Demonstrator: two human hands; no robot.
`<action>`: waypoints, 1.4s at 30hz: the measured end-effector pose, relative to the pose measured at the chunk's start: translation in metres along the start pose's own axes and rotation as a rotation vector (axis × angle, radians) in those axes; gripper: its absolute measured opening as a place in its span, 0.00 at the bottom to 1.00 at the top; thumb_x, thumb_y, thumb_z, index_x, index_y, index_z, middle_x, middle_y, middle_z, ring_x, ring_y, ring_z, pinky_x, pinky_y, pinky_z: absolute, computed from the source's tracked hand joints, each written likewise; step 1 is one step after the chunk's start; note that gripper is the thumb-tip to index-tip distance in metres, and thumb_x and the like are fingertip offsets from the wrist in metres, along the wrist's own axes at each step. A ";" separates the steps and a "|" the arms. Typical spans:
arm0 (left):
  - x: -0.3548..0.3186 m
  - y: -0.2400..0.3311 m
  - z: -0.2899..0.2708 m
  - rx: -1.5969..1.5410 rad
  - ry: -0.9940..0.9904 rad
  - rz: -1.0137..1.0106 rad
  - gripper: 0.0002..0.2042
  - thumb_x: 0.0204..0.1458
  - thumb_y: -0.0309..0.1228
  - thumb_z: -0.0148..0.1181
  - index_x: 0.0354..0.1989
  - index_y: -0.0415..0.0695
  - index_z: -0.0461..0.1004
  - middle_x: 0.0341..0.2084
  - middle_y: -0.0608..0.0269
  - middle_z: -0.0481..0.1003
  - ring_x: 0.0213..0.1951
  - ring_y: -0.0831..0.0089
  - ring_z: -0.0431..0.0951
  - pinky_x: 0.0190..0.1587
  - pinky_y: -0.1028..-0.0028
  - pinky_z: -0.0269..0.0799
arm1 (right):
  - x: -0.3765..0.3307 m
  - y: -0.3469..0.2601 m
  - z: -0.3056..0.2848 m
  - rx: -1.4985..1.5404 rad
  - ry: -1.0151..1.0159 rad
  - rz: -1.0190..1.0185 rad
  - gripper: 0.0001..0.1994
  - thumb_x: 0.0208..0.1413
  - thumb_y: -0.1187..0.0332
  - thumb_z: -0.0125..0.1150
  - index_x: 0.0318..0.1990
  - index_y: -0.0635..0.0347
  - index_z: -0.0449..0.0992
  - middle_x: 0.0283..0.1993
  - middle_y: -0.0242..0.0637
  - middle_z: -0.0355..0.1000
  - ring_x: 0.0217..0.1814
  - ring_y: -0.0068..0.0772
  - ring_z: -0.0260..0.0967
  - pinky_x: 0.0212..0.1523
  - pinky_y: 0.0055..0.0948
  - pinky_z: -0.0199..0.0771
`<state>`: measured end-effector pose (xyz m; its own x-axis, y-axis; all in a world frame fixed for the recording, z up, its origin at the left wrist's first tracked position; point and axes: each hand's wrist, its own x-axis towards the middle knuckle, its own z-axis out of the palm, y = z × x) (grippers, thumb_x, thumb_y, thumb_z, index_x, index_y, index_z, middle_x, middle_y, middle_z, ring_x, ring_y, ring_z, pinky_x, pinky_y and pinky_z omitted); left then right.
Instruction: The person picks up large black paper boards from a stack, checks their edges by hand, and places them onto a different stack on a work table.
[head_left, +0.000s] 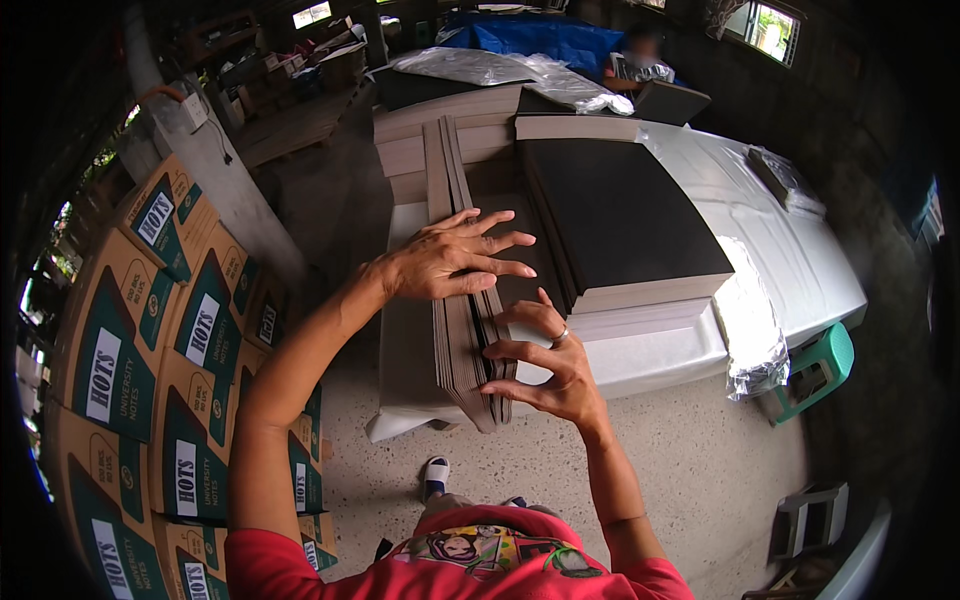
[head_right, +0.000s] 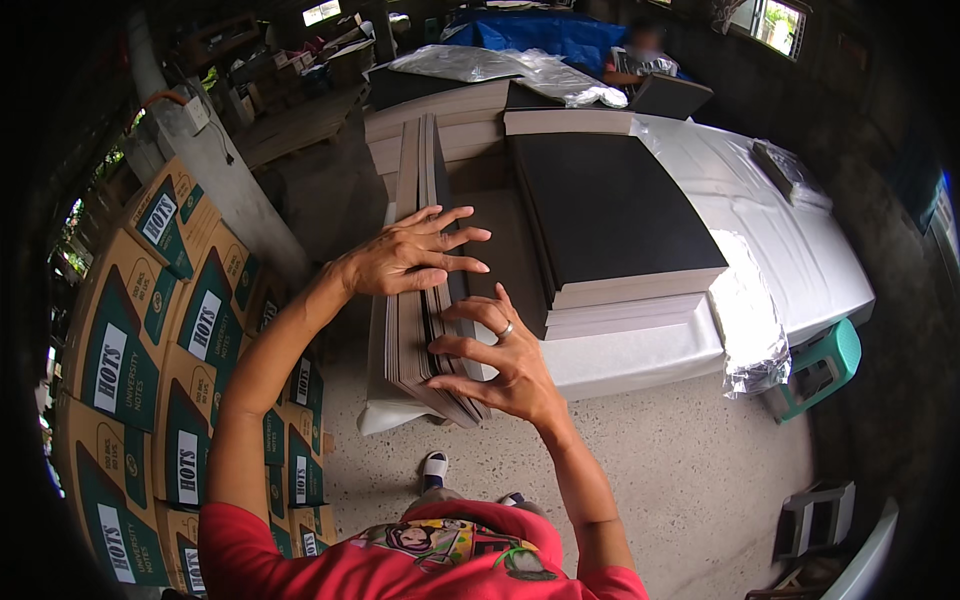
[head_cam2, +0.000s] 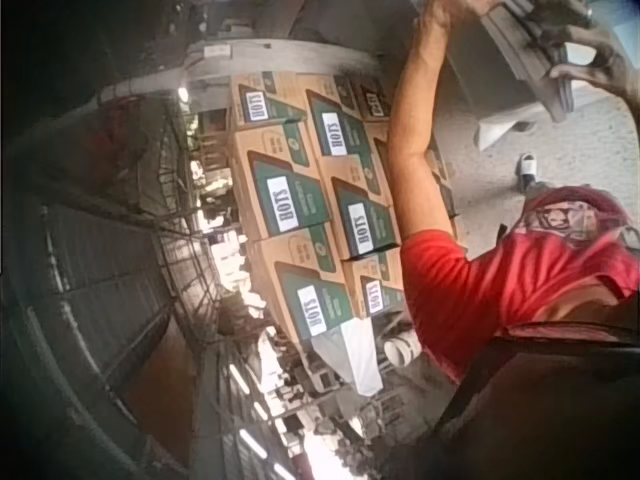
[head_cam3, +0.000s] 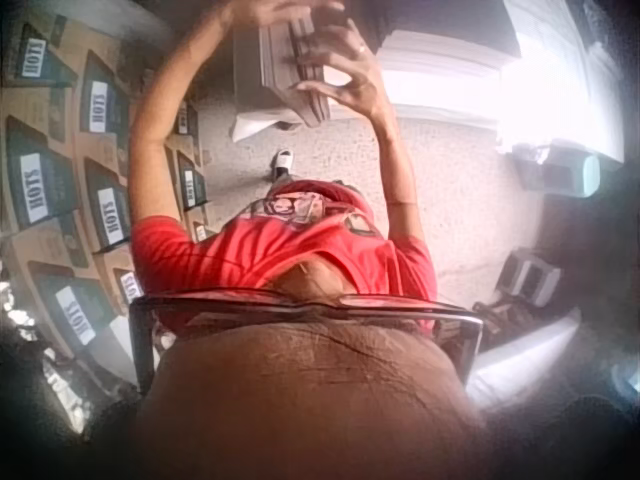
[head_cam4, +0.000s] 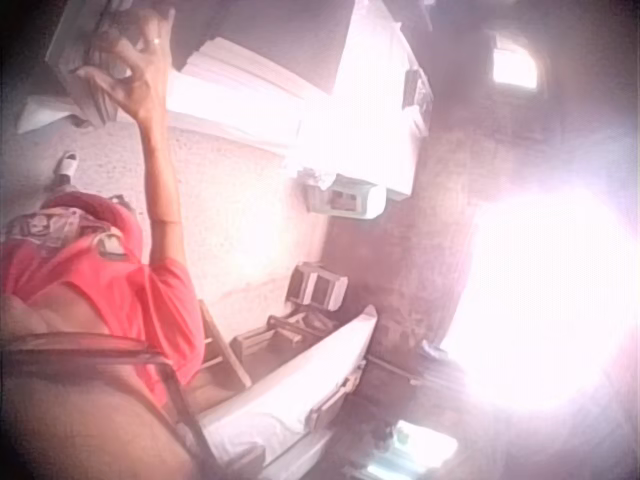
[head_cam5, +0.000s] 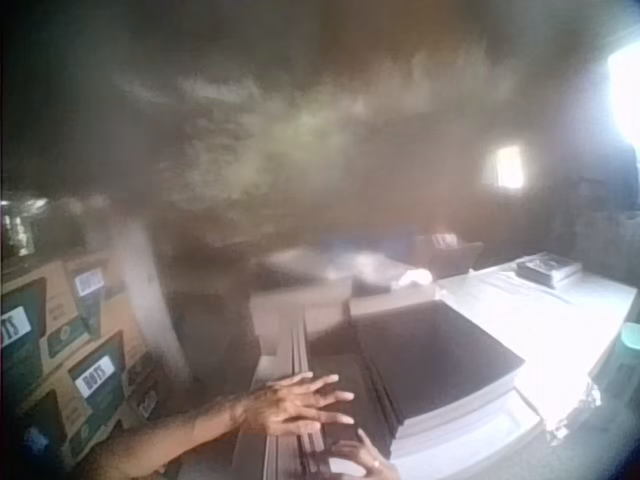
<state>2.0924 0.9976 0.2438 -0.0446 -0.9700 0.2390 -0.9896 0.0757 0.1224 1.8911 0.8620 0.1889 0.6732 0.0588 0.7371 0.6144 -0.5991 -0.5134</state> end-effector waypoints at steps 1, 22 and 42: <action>0.000 0.000 0.000 -0.002 0.001 0.000 0.19 0.59 0.53 0.41 0.57 0.74 0.68 0.66 0.78 0.55 0.70 0.60 0.46 0.68 0.44 0.39 | 0.000 0.000 0.000 0.004 -0.001 0.001 0.18 0.35 0.56 0.75 0.37 0.42 0.80 0.49 0.29 0.69 0.58 0.35 0.66 0.68 0.56 0.49; 0.000 -0.002 0.002 0.005 0.001 0.010 0.18 0.59 0.52 0.41 0.57 0.74 0.68 0.67 0.78 0.53 0.70 0.61 0.46 0.68 0.45 0.38 | -0.004 0.000 0.000 -0.037 -0.002 -0.059 0.17 0.35 0.64 0.74 0.37 0.42 0.81 0.50 0.34 0.69 0.59 0.41 0.65 0.68 0.57 0.48; 0.001 0.003 -0.002 -0.034 -0.024 -0.018 0.18 0.58 0.46 0.45 0.57 0.71 0.69 0.67 0.74 0.55 0.70 0.60 0.44 0.68 0.46 0.33 | 0.001 -0.006 0.001 -0.008 0.017 -0.025 0.14 0.35 0.58 0.75 0.33 0.44 0.80 0.48 0.33 0.68 0.57 0.39 0.65 0.66 0.55 0.53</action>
<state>2.0896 0.9974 0.2458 -0.0301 -0.9766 0.2128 -0.9851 0.0650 0.1591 1.8882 0.8665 0.1922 0.6506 0.0598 0.7571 0.6274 -0.6040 -0.4914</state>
